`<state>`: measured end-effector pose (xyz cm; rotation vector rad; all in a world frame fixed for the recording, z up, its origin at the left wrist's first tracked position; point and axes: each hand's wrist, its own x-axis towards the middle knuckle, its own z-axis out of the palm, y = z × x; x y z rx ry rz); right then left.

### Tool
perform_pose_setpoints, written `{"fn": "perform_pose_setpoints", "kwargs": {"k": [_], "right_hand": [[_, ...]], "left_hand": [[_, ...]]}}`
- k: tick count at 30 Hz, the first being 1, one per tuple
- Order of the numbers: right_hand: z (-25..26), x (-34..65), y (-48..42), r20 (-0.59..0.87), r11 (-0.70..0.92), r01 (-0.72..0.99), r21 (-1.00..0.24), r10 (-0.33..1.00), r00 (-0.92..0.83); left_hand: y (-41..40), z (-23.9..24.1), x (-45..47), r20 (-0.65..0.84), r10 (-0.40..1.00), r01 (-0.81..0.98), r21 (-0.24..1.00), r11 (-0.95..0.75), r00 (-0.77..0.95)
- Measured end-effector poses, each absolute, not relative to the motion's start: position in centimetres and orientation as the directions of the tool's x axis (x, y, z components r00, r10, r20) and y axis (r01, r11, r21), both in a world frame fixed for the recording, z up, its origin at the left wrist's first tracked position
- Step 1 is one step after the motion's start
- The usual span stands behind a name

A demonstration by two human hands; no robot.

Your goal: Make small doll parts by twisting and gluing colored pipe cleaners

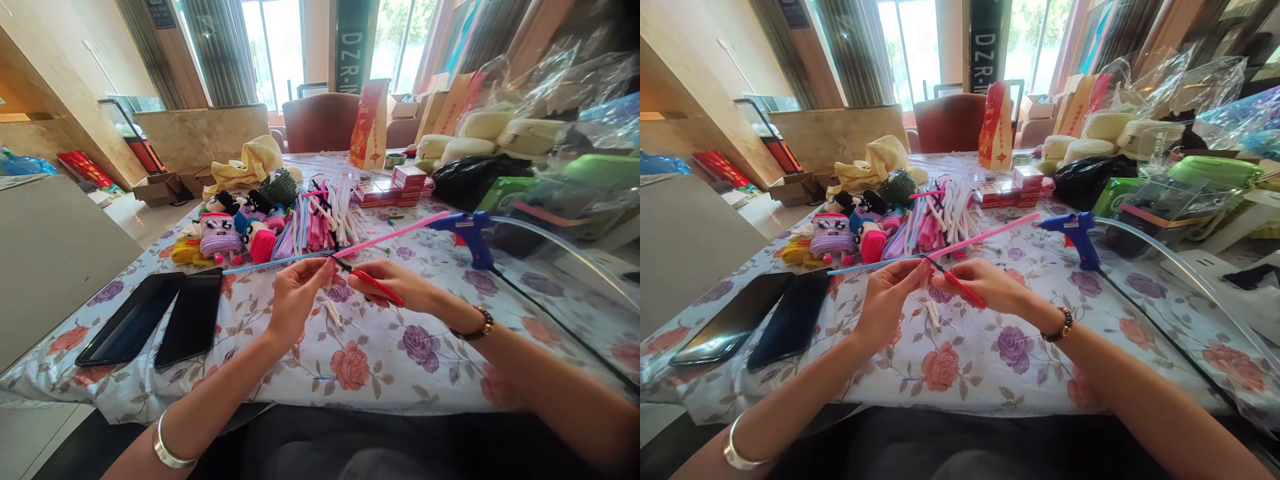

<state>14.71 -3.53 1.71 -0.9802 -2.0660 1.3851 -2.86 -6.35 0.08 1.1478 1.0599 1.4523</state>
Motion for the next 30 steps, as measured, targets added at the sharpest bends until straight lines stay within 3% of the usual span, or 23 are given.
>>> {"fn": "perform_pose_setpoints", "kwargs": {"k": [11, 18, 30], "right_hand": [[2.9, 15.1, -0.3, 0.012, 0.223, 0.282, -0.933, 0.802, -0.597], [6.0, 13.1, 4.7, -0.008, 0.327, 0.374, -0.868, 0.744, -0.669], [4.6, 9.4, 8.4, -0.151, 0.179, 0.380, -0.907, 0.705, -0.693]], "left_hand": [[-3.4, 1.5, -0.4, 0.010, 0.981, -0.435, 0.895, -0.095, -0.194], [0.8, 2.4, -0.2, 0.011, 0.929, -0.503, 0.838, -0.210, -0.369], [3.0, 1.1, -2.9, -0.108, 0.868, -0.556, 0.804, -0.211, -0.485]]}}
